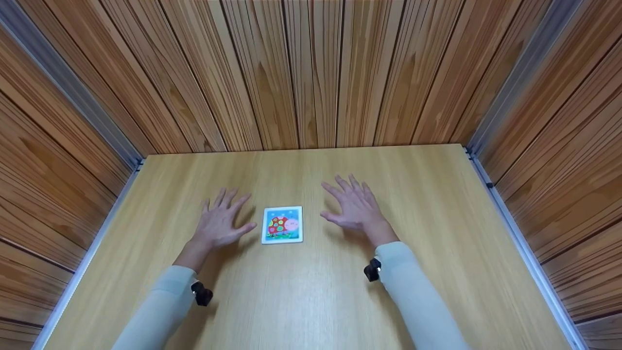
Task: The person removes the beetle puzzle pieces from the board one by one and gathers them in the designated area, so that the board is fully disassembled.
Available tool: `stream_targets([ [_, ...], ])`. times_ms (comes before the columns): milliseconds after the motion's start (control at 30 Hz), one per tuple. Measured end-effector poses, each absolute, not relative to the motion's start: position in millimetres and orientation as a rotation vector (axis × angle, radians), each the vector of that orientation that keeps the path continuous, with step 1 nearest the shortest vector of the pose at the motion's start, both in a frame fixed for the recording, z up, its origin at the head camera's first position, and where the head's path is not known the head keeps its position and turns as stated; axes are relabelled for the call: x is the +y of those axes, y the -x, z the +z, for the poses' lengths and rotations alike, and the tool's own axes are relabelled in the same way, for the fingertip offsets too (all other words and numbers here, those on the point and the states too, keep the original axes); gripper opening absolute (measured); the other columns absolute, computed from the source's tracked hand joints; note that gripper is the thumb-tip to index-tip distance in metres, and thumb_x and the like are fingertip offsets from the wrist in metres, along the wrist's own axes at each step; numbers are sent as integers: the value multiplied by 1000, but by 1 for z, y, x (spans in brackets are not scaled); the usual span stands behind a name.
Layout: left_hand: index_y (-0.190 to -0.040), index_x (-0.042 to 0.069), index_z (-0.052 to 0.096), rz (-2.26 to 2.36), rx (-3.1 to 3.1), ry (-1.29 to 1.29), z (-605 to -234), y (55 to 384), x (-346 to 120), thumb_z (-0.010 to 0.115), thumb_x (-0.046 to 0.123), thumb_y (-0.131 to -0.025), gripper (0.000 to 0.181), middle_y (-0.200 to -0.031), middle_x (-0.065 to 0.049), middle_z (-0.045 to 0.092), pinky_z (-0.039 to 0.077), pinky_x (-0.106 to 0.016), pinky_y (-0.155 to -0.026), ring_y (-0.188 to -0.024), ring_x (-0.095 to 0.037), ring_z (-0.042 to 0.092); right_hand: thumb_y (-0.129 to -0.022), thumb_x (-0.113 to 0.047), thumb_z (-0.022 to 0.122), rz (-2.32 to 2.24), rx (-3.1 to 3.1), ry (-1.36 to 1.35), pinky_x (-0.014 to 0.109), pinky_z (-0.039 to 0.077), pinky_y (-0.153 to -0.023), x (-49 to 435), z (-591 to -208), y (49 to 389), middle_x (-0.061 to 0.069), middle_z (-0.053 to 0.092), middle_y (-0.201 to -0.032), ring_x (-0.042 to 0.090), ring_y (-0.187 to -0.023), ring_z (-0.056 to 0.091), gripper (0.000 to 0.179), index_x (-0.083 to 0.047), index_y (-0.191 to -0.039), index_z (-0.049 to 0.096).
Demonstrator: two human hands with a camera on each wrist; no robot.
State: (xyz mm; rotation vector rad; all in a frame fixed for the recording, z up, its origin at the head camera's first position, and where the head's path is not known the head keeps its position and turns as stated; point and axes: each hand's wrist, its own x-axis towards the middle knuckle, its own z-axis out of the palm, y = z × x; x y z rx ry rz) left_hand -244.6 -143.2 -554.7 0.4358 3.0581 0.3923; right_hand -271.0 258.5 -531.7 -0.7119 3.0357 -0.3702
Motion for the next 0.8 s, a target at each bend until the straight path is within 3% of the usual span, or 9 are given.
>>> stream_targets([
  [367, -174, 28, 42, 533, 3073, -470, -567, 247, -119, 65, 72, -97, 92, -188, -14, 29, 20, -82, -136, -177, -47, 20, -105, -58, 68, -587, 2981, 726, 81, 36, -129, 226, -535, 271, 19, 37, -184, 51, -168, 38, 79, -24, -173, 45],
  [800, -169, 27, 51, 783, 3016, -491, -586, 243, -97, 74, 66, -93, 89, -185, -10, 36, 22, -82, -135, -173, -47, 26, -109, -43, 70, -909, 2881, 645, 75, 38, -131, 203, -548, 272, 17, 48, -173, 46, -162, 45, 66, -26, -170, 51],
])
